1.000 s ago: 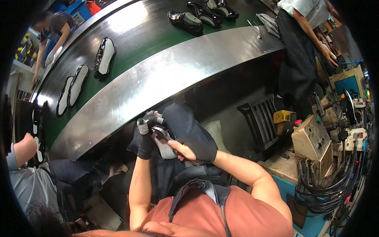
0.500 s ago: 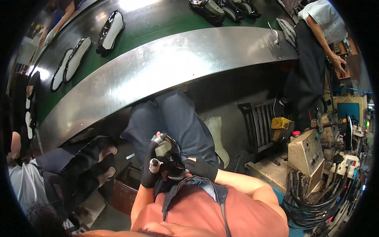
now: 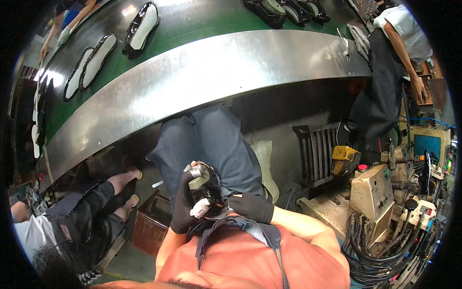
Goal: The person repeatedly picks up black shoes from a conveyor belt and uses pliers to trim excess material from the white soles. After trimming each shoe, the person places it back on the belt. The process is repeated for multiple shoes throughout the video.
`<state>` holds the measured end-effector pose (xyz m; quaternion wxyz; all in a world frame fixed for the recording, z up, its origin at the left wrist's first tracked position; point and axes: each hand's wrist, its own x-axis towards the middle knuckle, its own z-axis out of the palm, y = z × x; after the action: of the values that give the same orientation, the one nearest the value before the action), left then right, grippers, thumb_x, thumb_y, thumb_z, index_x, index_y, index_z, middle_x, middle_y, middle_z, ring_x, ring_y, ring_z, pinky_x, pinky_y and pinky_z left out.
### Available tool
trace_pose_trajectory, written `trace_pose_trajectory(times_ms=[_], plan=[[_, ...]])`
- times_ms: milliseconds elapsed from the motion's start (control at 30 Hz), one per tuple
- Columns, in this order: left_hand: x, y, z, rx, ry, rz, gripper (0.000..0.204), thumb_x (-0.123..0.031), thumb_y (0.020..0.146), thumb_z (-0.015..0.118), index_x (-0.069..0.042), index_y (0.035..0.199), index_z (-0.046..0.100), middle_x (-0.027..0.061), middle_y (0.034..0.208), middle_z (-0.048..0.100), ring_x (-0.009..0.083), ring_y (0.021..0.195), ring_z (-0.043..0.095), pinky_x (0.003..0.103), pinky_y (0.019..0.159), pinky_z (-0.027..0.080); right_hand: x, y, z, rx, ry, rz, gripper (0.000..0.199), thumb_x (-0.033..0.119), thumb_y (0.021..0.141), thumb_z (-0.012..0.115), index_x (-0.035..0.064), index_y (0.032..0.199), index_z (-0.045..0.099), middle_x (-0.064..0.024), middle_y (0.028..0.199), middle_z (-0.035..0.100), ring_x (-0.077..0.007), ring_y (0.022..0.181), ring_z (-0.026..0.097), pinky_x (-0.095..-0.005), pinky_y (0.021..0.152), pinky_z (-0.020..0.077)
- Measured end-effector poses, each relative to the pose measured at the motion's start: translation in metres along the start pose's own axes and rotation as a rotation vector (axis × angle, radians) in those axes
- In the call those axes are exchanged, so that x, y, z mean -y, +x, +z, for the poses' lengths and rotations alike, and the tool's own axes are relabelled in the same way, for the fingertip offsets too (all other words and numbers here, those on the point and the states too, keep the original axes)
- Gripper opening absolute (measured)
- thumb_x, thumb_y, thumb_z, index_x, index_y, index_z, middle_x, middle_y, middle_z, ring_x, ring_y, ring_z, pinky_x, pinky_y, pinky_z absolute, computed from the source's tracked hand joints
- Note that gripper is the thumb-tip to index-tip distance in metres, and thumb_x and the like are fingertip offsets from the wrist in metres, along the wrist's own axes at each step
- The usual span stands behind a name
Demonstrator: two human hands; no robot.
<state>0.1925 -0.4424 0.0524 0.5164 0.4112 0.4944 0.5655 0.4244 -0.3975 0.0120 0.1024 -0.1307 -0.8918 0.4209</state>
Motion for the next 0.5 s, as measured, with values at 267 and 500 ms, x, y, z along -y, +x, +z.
trace_pose_trajectory(times_ms=[267, 500], plan=[[0.007, -0.005, 0.003, 0.011, 0.106, 0.029, 0.072, -0.027, 0.069, 0.08, -0.005, 0.129, 0.046, 0.0151, 0.132, 0.045, 0.0309, 0.131, 0.038, 0.044, 0.112, 0.027, -0.022, 0.004, 0.003, 0.037, 0.052, -0.081, 0.035, 0.029, 0.08, 0.067, 0.0019, 0.1, 0.058, -0.0115, 0.099, 0.058, -0.0295, 0.089, 0.059, -0.0383, 0.072, 0.0483], [0.013, 0.001, -0.005, 0.001, 0.055, 0.045, 0.071, -0.037, 0.075, 0.076, -0.006, 0.131, 0.045, 0.0149, 0.131, 0.046, 0.0313, 0.132, 0.039, 0.044, 0.11, 0.03, -0.037, 0.014, 0.018, 0.005, 0.085, -0.101, 0.035, 0.028, 0.076, 0.07, 0.0014, 0.095, 0.056, -0.0133, 0.097, 0.056, -0.0321, 0.086, 0.058, -0.0406, 0.07, 0.0479]])
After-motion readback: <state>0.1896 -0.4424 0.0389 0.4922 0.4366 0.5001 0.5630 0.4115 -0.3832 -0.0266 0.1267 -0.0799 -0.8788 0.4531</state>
